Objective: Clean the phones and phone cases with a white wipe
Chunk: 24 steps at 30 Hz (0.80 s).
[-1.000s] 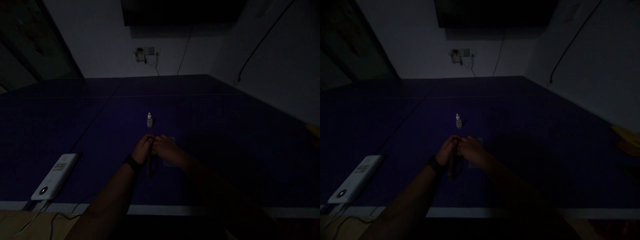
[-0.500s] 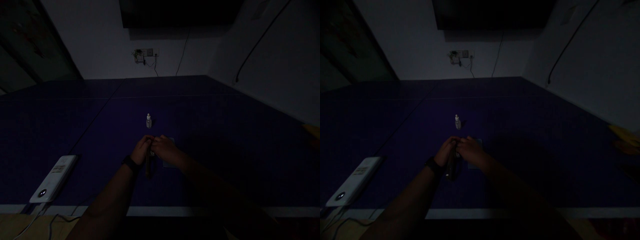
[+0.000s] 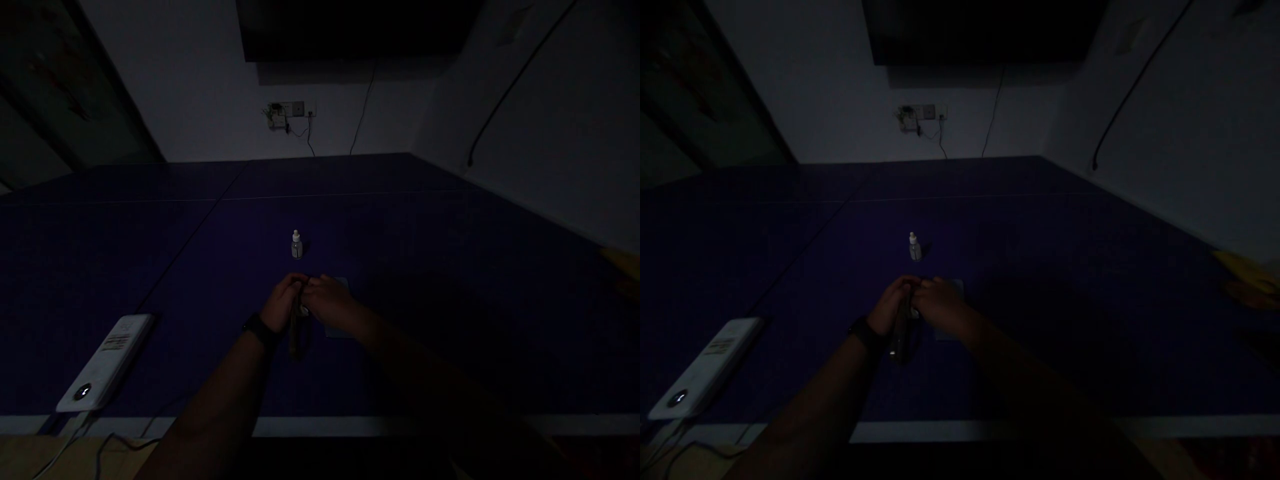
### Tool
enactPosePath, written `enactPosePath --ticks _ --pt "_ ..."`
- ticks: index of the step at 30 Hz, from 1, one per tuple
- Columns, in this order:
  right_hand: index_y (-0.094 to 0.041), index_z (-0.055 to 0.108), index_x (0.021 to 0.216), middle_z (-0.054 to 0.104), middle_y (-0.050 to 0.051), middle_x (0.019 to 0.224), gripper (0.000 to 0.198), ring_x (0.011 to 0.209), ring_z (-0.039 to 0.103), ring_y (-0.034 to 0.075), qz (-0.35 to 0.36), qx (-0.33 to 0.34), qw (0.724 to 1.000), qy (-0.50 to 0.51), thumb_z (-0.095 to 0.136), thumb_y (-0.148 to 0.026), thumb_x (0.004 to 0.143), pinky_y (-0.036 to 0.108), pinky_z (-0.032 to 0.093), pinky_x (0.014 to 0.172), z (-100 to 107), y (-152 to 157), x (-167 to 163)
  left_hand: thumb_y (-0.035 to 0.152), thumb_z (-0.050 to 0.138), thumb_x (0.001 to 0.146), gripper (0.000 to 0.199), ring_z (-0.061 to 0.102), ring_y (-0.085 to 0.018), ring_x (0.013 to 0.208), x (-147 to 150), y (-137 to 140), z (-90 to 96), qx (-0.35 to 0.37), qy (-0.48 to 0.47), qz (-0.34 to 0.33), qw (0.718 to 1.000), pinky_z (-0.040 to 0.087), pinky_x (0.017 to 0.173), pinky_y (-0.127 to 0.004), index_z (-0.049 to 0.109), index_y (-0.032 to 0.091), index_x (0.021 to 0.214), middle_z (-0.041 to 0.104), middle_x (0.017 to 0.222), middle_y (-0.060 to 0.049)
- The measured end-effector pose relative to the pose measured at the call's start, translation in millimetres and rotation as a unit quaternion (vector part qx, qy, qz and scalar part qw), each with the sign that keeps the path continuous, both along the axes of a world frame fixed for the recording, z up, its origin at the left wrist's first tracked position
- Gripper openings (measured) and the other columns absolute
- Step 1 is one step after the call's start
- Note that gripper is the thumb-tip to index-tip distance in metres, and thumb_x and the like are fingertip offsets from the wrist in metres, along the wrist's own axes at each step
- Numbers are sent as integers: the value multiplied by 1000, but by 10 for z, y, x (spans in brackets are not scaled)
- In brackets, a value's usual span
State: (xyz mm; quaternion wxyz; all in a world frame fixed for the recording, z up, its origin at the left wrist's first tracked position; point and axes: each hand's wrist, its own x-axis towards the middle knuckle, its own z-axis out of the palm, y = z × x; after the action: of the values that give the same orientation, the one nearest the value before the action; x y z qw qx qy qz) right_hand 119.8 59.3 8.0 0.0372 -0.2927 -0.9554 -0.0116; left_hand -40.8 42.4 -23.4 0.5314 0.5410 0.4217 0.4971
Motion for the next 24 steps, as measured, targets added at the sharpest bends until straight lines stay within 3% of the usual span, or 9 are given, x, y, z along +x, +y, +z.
enactPosePath --ticks 6,10,15,21,24 --pt "-20 72 98 73 4 102 16 101 62 23 70 -9 997 8 59 -12 93 36 41 86 49 -121 38 46 64 87 34 65 -23 97 -26 8 -27 -7 -22 -6 1000 46 90 -34 69 17 103 72 103 -6" --pt "-21 72 100 73 5 105 18 101 61 23 53 5 998 23 58 -11 94 37 41 84 17 -88 55 48 68 85 39 66 -24 98 -68 26 -1 -20 -46 -20 999 47 91 -35 71 17 108 73 105 -7" --pt "-25 70 110 71 4 115 24 106 60 22 -20 4 999 38 57 -11 95 36 42 83 -28 -10 40 50 72 82 46 69 -26 95 -95 44 23 -37 -85 -44 995 48 89 -36 70 16 114 75 105 -11" --pt "-22 73 100 73 4 107 18 107 59 22 64 -6 997 34 59 -13 94 36 41 87 -27 -96 26 48 75 80 47 69 -25 94 -111 48 -15 -42 -100 -37 993 48 86 -35 72 16 114 75 106 -11" --pt "-23 72 104 73 5 109 20 105 60 23 25 -3 999 43 58 -12 94 37 41 86 -38 -91 21 48 75 81 47 70 -26 95 -105 39 -11 -43 -103 -38 993 49 88 -35 72 16 115 76 105 -11"
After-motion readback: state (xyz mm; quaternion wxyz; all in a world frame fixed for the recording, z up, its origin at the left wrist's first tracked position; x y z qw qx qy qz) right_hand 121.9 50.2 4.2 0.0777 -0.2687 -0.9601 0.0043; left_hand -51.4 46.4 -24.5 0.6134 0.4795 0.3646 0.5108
